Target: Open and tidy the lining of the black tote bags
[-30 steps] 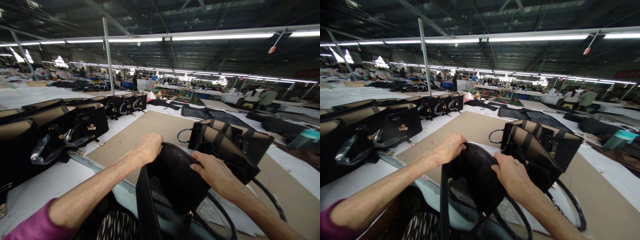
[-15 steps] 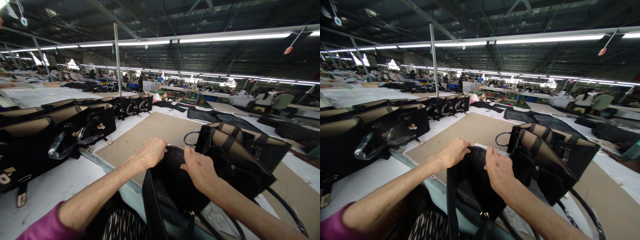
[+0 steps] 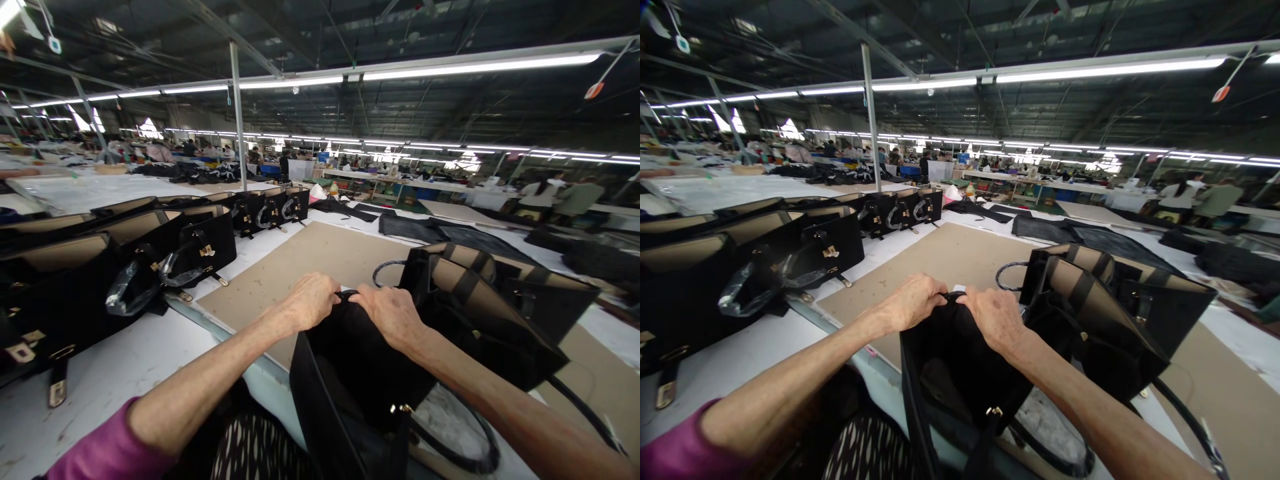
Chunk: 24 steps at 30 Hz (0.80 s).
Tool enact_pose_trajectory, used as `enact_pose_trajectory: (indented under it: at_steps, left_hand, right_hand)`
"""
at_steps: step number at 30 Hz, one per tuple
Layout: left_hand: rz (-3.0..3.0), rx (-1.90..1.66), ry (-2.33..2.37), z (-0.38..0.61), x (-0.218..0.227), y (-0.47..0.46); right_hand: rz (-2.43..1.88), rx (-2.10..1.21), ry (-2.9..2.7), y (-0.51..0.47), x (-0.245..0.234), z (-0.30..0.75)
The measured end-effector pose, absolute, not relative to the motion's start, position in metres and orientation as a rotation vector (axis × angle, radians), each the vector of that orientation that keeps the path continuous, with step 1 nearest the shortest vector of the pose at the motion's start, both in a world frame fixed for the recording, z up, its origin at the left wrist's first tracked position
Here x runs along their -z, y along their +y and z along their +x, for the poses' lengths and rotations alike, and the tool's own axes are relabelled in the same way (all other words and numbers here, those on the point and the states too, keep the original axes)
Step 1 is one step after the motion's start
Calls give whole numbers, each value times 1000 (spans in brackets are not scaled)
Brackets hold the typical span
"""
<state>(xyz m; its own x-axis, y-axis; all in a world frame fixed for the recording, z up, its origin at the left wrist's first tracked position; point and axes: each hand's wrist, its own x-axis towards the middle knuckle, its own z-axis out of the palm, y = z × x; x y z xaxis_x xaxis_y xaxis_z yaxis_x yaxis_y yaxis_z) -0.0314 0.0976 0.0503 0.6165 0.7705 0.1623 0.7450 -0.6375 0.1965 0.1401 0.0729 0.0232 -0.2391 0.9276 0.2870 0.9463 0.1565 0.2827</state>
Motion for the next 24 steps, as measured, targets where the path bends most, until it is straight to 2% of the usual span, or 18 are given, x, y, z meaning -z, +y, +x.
enact_pose_trajectory:
  at_steps: [12, 18, 24]
  left_hand:
    - [2722, -371, 1376, -28, -45, 101]
    - [2723, -369, 1405, -27, -48, 99]
    - [2602, -388, 1430, -36, -53, 99]
  right_hand:
    - [-1903, 593, -2333, 72, -25, 136]
    - [-1721, 549, -2514, 77, -27, 129]
    - [-1832, 547, -2496, 79, -35, 121]
